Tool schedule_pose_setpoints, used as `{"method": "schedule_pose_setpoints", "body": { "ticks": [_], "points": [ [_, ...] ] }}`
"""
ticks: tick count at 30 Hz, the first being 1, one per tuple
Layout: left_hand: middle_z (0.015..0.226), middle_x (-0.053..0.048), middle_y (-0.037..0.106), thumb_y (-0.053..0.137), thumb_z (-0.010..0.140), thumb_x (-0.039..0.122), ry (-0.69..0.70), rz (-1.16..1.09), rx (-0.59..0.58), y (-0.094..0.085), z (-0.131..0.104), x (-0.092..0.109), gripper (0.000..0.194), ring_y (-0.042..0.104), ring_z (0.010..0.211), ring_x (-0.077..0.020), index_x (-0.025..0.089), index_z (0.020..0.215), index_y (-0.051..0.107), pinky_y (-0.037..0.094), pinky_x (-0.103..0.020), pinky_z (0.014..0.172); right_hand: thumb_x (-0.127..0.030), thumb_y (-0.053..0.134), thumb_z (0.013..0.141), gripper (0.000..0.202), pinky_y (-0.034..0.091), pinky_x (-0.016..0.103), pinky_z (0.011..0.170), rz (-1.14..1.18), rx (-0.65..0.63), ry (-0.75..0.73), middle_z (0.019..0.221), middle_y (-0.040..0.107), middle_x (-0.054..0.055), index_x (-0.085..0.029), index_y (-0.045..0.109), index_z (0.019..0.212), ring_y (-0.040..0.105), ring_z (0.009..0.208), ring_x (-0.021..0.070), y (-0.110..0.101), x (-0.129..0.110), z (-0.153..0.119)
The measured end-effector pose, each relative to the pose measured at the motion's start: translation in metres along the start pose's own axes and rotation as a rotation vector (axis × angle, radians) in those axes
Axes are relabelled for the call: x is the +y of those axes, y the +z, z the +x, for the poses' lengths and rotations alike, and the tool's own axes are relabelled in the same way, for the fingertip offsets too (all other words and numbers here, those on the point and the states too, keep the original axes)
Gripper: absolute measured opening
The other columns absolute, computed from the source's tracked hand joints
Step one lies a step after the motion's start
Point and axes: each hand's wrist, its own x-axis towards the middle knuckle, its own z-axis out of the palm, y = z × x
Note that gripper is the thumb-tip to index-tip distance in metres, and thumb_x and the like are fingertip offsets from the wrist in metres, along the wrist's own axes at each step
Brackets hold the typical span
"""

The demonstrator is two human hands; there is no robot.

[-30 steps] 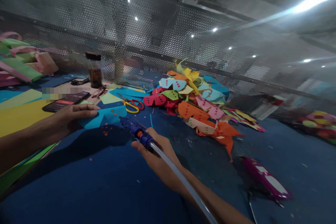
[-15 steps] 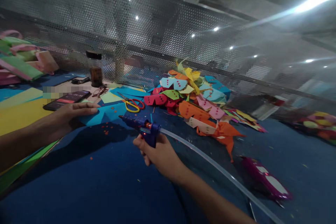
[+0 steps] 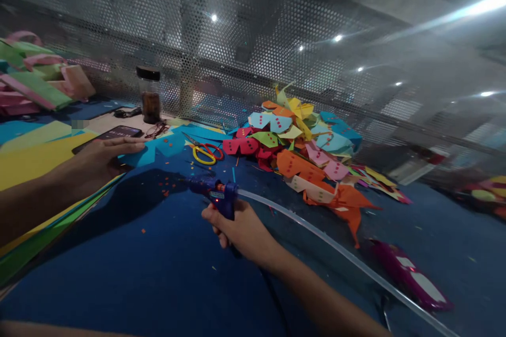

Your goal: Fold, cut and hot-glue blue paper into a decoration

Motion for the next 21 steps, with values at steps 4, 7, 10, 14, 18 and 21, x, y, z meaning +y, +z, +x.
{"method": "schedule_pose_setpoints", "body": {
  "ticks": [4, 7, 10, 14, 18, 21],
  "points": [
    [0.09, 0.0, 0.071, 0.095, 0.051, 0.031, -0.005, -0.011, -0.003, -0.001, 0.001, 0.0, 0.04, 0.065, 0.077, -0.0128, 0.017, 0.085, 0.078, 0.054, -0.02, 0.058, -0.058, 0.061, 0.087, 0.039, 0.04, 0.018, 0.043, -0.065, -0.04, -0.004, 0.064, 0.053, -0.005, -0.019, 0.056, 0.088, 0.05, 0.045, 0.0064, 0.002, -0.003, 0.012],
    [0.093, 0.0, 0.071, 0.094, 0.052, 0.031, 0.001, -0.004, 0.008, -0.001, 0.001, -0.001, 0.041, 0.064, 0.08, -0.0125, 0.017, 0.087, 0.078, 0.053, -0.02, 0.059, -0.053, 0.06, 0.089, 0.036, 0.041, 0.018, 0.044, -0.15, -0.066, -0.003, 0.063, 0.055, -0.004, -0.018, 0.057, 0.085, 0.052, 0.046, 0.0067, 0.004, -0.006, 0.022],
    [0.094, -0.001, 0.072, 0.095, 0.051, 0.032, 0.003, 0.01, 0.017, 0.0, 0.002, -0.001, 0.043, 0.064, 0.079, -0.0131, 0.017, 0.086, 0.078, 0.052, -0.02, 0.058, -0.053, 0.06, 0.091, 0.036, 0.043, 0.019, 0.047, -0.225, -0.091, 0.025, 0.058, 0.055, -0.003, -0.018, 0.057, 0.079, 0.054, 0.046, 0.0082, 0.005, -0.009, 0.029],
    [0.091, -0.001, 0.073, 0.094, 0.051, 0.033, -0.004, 0.013, 0.019, 0.001, 0.002, -0.002, 0.043, 0.064, 0.075, -0.013, 0.019, 0.088, 0.078, 0.051, -0.021, 0.056, -0.055, 0.058, 0.092, 0.043, 0.045, 0.022, 0.053, -0.325, -0.105, 0.047, 0.054, 0.058, -0.001, -0.019, 0.057, 0.069, 0.057, 0.048, 0.0104, 0.004, -0.012, 0.032],
    [0.096, -0.003, 0.073, 0.094, 0.05, 0.034, 0.007, 0.016, 0.007, 0.002, 0.002, -0.002, 0.045, 0.065, 0.078, -0.0139, 0.018, 0.09, 0.079, 0.051, -0.021, 0.055, -0.06, 0.054, 0.093, 0.054, 0.046, 0.024, 0.059, -0.405, -0.131, 0.035, 0.052, 0.06, 0.001, -0.019, 0.055, 0.058, 0.059, 0.052, 0.012, 0.003, -0.013, 0.034],
    [0.093, -0.002, 0.073, 0.094, 0.051, 0.032, -0.002, 0.014, 0.013, 0.002, 0.002, -0.002, 0.045, 0.064, 0.074, -0.0122, 0.018, 0.091, 0.079, 0.051, -0.019, 0.053, -0.058, 0.055, 0.093, 0.049, 0.045, 0.024, 0.058, -0.386, -0.135, 0.038, 0.051, 0.06, -0.001, -0.019, 0.057, 0.065, 0.058, 0.05, 0.0119, 0.004, -0.013, 0.035]
  ]
}}
